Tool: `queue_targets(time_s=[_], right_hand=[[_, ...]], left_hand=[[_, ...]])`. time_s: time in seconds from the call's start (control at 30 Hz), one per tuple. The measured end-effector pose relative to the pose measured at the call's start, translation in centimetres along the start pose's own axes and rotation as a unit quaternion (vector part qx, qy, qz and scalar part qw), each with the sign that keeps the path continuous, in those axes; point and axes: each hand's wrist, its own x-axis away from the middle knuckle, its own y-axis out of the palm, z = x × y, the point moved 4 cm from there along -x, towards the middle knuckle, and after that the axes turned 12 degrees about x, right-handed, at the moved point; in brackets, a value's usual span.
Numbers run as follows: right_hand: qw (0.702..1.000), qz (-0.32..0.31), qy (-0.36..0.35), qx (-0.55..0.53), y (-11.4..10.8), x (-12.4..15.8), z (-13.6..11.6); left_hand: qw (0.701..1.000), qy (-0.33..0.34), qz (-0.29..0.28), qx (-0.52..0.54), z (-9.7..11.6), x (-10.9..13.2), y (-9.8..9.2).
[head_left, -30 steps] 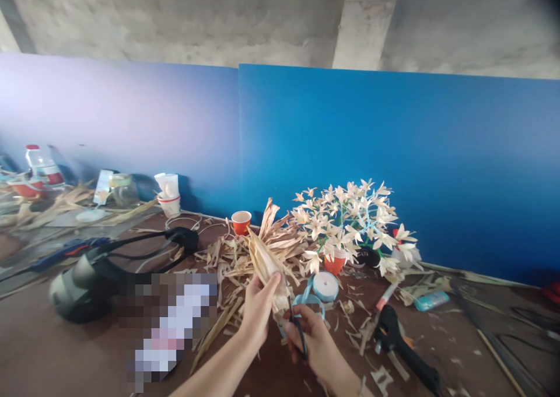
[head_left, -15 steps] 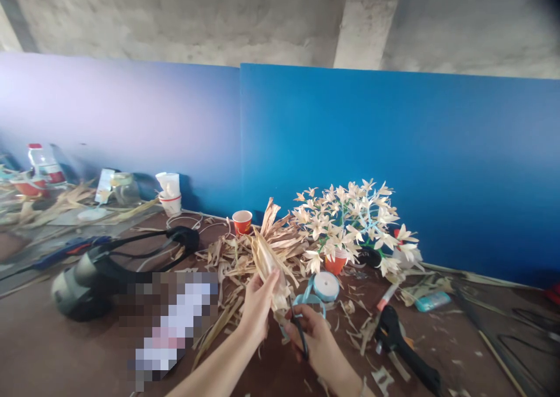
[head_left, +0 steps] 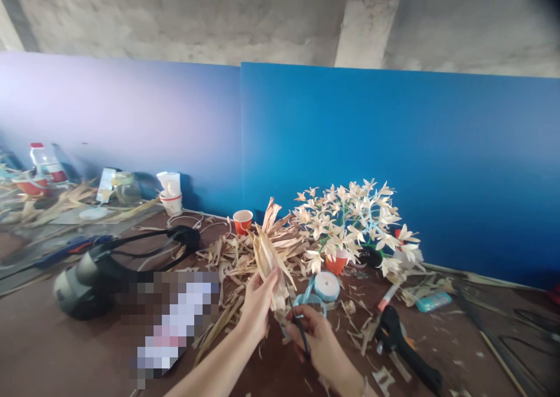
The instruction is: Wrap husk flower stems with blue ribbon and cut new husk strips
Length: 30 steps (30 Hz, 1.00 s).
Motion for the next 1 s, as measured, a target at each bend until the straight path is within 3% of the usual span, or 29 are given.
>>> queue_targets(time_s=[0.37,0.6,1.0], right_hand=[[1.0,-0.02,0.0,0.021,-0.6,-0.2,1.1],[0.999,-0.026,0.01,0.034,-1.0,0.2,0.3],[0.998,-0.05,0.009,0.043,-1.4,0.3,-0.1]], left_hand=[[0.999,-0.042,0.009,0.004,0.0,-0.4,-0.4],[0.998,-0.056,-0.024,0.003,0.1,-0.7,-0.3],[0.996,-0.087,-0.003,-0.026,0.4,-1.2,-0.9]])
